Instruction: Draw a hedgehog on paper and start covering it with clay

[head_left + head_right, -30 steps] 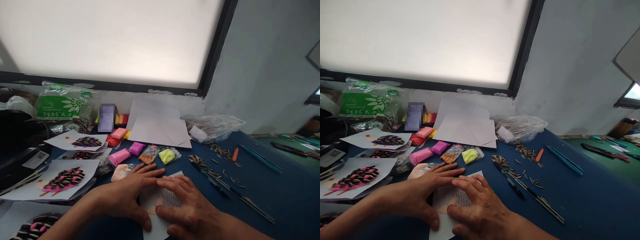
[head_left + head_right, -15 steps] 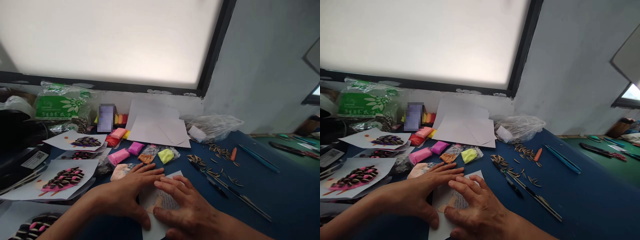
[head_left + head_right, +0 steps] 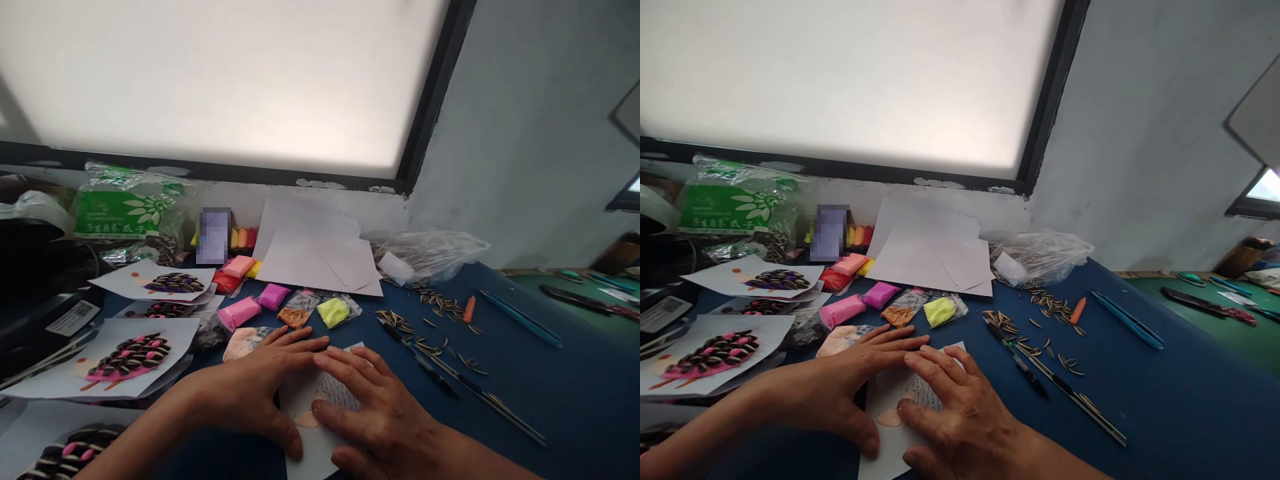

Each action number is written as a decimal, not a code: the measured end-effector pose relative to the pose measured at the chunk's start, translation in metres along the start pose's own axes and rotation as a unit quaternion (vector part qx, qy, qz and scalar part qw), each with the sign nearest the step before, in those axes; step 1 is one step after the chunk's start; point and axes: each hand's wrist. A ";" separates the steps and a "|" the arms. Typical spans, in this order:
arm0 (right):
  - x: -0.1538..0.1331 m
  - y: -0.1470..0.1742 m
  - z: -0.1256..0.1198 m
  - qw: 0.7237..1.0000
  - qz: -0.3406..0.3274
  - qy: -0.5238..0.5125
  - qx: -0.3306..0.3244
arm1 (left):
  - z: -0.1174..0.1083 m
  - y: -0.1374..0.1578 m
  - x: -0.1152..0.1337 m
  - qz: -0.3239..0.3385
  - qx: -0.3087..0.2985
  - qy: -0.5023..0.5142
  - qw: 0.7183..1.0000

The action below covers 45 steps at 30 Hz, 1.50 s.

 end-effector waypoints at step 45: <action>0.003 0.004 0.024 0.988 -0.011 0.069 0.137 | -0.004 0.000 0.002 -0.006 -0.014 0.008 1.000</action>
Point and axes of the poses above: each hand's wrist, its own y-axis away from the middle knuckle, its own z-axis out of the palm, x = y × z, and after that the axes turned 11 degrees about -z, right-handed
